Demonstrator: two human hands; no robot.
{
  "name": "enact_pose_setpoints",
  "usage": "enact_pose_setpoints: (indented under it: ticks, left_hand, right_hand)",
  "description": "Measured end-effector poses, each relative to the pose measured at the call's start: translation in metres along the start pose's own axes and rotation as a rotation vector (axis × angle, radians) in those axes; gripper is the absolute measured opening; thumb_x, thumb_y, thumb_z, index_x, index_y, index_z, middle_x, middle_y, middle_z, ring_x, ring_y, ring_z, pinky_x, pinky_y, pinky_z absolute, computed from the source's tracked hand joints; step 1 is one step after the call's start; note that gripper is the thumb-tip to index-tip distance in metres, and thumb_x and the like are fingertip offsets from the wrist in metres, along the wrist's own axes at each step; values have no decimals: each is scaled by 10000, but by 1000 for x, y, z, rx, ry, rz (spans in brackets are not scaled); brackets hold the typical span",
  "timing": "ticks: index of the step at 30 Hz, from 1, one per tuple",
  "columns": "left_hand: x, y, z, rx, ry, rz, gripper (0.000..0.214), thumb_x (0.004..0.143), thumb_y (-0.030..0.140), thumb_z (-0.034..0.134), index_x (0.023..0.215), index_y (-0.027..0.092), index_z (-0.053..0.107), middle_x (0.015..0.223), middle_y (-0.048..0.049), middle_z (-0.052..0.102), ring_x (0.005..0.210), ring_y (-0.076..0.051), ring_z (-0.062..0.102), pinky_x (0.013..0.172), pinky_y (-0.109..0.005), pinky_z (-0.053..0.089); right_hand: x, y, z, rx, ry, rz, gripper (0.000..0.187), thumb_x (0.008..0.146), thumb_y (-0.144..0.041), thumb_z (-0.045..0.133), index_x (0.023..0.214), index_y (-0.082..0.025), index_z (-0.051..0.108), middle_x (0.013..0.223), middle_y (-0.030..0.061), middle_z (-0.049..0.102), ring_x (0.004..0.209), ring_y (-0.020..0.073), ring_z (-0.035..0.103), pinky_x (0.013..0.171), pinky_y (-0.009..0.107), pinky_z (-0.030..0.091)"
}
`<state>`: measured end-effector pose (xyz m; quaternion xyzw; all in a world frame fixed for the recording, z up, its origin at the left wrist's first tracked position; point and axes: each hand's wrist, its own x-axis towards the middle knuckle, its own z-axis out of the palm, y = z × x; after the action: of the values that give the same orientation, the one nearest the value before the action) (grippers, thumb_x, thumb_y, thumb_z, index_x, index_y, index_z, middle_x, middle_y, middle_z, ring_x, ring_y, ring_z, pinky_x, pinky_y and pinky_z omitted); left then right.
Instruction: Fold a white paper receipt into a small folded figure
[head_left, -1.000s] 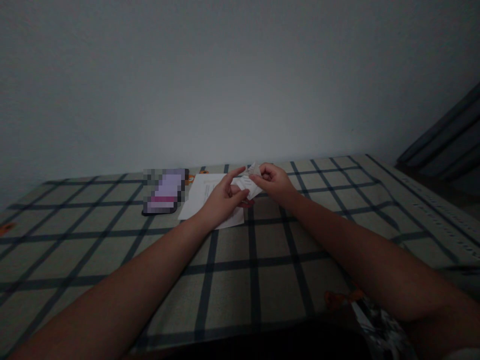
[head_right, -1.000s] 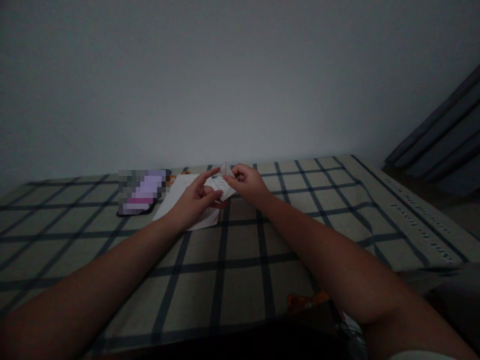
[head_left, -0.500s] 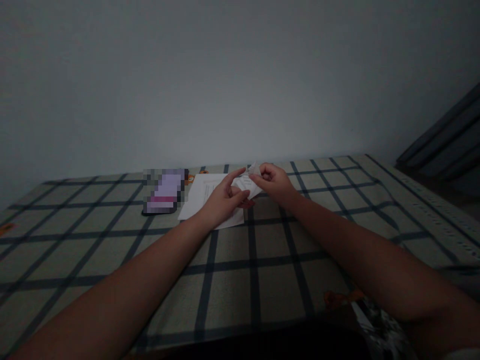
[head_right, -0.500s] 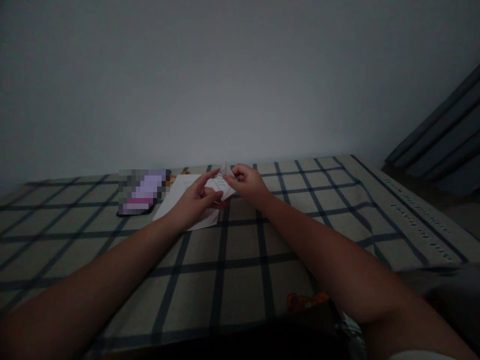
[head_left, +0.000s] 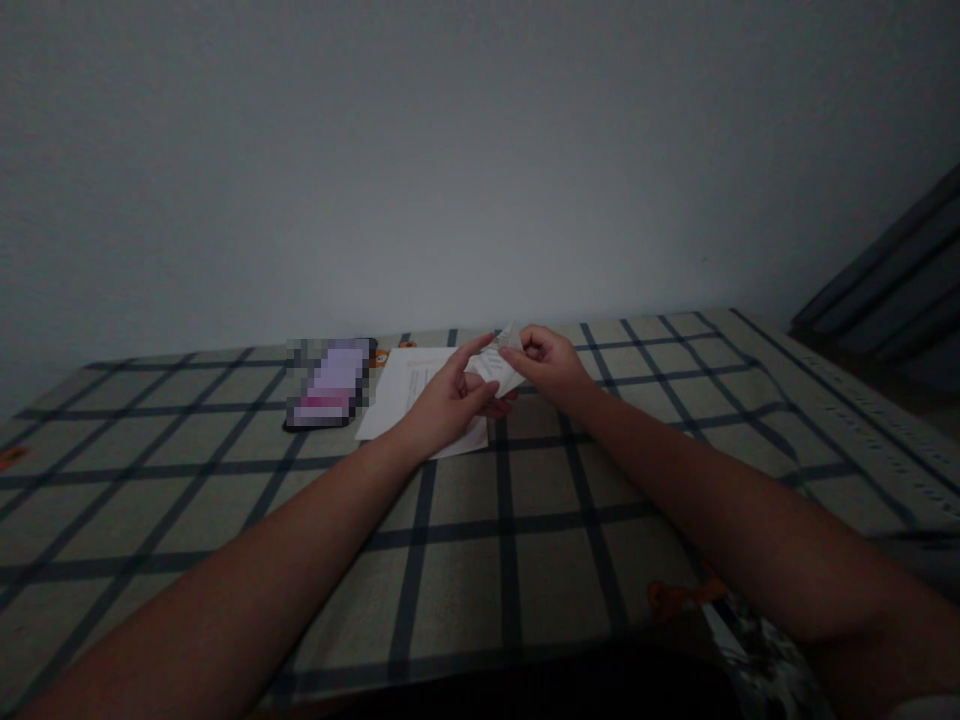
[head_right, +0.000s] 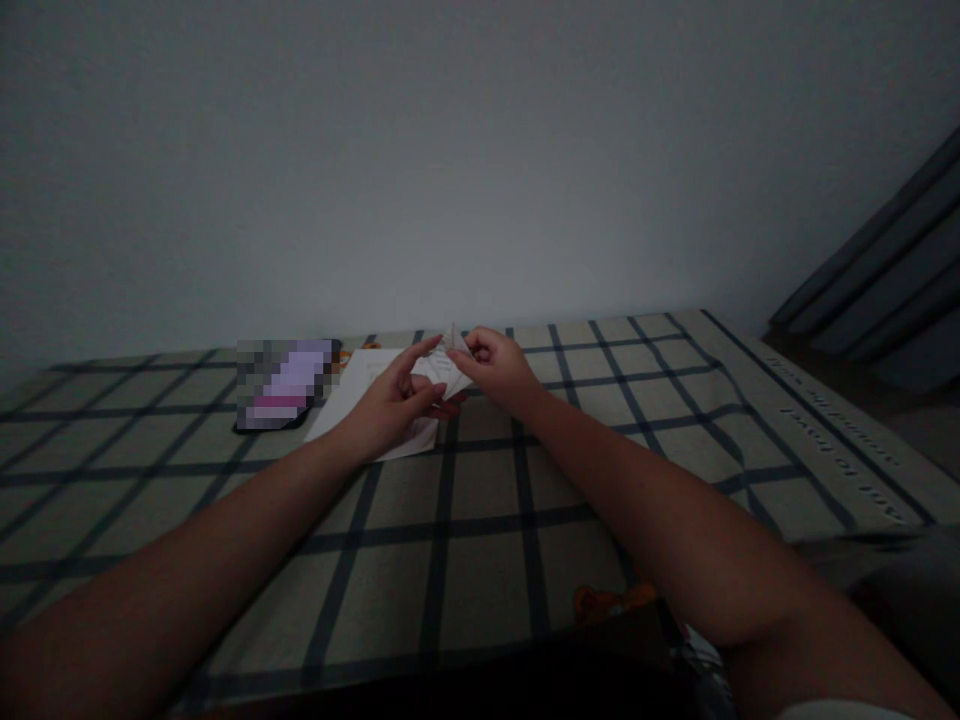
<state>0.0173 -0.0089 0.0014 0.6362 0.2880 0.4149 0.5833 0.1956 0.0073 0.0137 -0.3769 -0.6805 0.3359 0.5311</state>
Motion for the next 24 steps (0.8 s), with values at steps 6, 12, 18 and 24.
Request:
enact_pose_setpoints:
  ticks: [6,12,18,24]
  left_hand:
    - [-1,3,2,-9,-9,-17,855,792,212,690,1499,194,209,737,-16,721,705,-181,715,716,-329,572]
    - [-2,4,3,-5,-1,-21,907,741,145,693,1506,200,208,695,5,700,720,-183,711,741,-338,564]
    - [0,7,-2,3,182,14,641,768,236,669,1378,207,476,759,5,662,671,-145,655,670,-316,574]
    - [1,8,-6,115,236,73,481,778,299,705,1235,182,608,743,5,660,620,-96,594,624,-227,510]
  right_hand:
    - [0,3,0,6,11,2,283,791,-383,648,687,-189,470,616,-41,469,582,90,429,521,229,321]
    - [2,7,-1,11,13,25,302,787,-425,656,698,-194,484,611,-38,487,579,101,454,522,233,347]
    - [0,6,-1,101,-83,86,327,744,-462,695,731,-185,521,648,-26,536,592,109,490,536,238,384]
    - [-2,8,0,151,-168,119,348,733,-470,714,744,-197,498,633,-38,510,576,105,482,525,233,379]
